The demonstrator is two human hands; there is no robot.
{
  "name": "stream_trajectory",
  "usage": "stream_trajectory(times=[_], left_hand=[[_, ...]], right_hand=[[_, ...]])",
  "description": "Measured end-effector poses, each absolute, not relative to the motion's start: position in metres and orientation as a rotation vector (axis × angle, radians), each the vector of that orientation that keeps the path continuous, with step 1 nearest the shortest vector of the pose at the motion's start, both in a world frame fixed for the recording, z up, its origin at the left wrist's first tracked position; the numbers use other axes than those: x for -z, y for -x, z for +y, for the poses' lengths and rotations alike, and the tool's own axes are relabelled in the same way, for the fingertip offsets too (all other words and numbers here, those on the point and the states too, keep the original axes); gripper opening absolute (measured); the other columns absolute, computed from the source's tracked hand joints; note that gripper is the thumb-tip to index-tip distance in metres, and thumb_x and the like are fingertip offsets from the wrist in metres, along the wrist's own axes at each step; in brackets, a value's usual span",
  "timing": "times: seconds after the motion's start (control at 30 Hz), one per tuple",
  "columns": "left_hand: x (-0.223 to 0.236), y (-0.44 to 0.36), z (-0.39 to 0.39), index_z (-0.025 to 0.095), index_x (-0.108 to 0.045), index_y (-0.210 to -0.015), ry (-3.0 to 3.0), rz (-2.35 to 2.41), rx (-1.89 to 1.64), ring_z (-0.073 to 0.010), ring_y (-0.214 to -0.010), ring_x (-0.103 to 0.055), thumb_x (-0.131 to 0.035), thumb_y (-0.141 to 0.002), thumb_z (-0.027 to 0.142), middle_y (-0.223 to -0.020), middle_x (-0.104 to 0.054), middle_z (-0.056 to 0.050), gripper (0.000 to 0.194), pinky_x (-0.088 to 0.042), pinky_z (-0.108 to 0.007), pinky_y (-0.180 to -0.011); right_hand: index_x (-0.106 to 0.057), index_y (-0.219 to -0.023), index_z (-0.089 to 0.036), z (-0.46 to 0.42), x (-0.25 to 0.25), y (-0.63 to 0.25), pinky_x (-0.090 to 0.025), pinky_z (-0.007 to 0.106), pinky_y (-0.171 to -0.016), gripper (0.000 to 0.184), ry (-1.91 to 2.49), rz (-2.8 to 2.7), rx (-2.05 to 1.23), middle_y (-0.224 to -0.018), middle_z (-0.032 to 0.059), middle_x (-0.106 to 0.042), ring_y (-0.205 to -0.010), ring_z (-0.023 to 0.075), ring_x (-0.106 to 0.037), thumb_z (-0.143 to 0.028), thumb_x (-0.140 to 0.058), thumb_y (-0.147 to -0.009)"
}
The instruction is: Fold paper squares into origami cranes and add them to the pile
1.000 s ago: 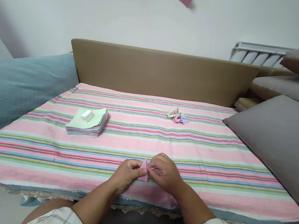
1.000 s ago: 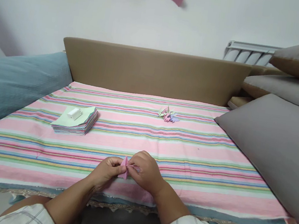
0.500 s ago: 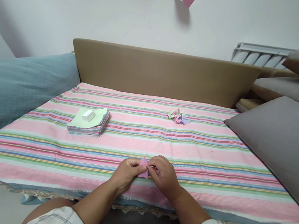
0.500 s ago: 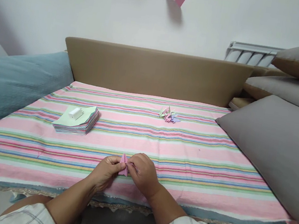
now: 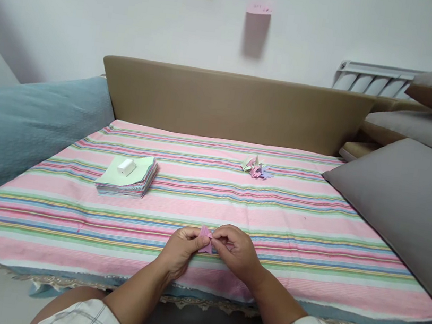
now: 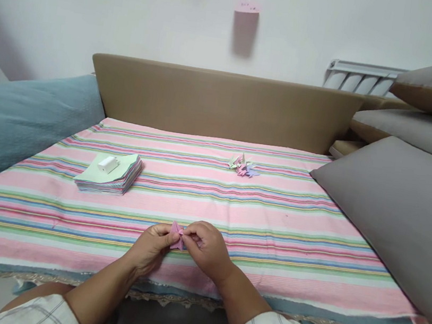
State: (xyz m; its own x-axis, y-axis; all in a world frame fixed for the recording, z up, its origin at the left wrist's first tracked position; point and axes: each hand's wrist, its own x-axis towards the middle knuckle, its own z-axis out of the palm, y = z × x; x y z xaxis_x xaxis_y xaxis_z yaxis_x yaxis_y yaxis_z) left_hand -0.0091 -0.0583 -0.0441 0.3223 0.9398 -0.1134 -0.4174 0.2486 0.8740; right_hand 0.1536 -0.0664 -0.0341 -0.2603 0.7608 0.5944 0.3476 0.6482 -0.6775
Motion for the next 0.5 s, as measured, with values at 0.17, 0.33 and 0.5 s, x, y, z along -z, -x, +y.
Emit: stream_trajectory(times=[0.17, 0.33, 0.5], left_hand=[[0.0447, 0.0091, -0.0571, 0.013, -0.072, -0.069, -0.863, 0.734, -1.085, -0.0140, -0.064, -0.056, -0.080, -0.057, 0.027, -0.066, -0.067, -0.004, 0.020, -0.043, -0.029, -0.070], [0.0443, 0.0080, -0.0570, 0.013, -0.072, -0.067, -0.801, 0.745, -1.139, -0.0125, -0.064, -0.057, -0.081, -0.055, 0.026, -0.065, -0.067, -0.003, 0.020, -0.044, -0.027, -0.069], [0.0419, 0.0062, -0.0577, 0.014, -0.071, -0.062, -0.700, 0.751, -1.202, -0.0108, -0.067, -0.058, -0.084, -0.049, 0.021, -0.068, -0.066, -0.001, 0.020, -0.047, -0.024, -0.069]], right_hand=[[-0.064, -0.085, -0.021, -0.0673, 0.0339, -0.1521, -0.049, 0.027, -0.070, 0.010, 0.859, -1.817, -0.638, -0.084, 0.0047, -0.065, -0.078, 0.0149, -0.060, -0.020, -0.055, -0.081], [-0.061, -0.080, -0.018, -0.0711, 0.0338, -0.1470, -0.044, 0.022, -0.053, 0.009, 1.009, -1.661, -0.775, -0.071, 0.0012, -0.060, -0.057, 0.0105, -0.053, -0.027, -0.059, -0.078], [-0.062, -0.075, -0.017, -0.0719, 0.0339, -0.1453, -0.039, 0.021, -0.050, 0.014, 1.101, -1.623, -0.809, -0.066, 0.0003, -0.056, -0.053, 0.0092, -0.047, -0.031, -0.059, -0.078]])
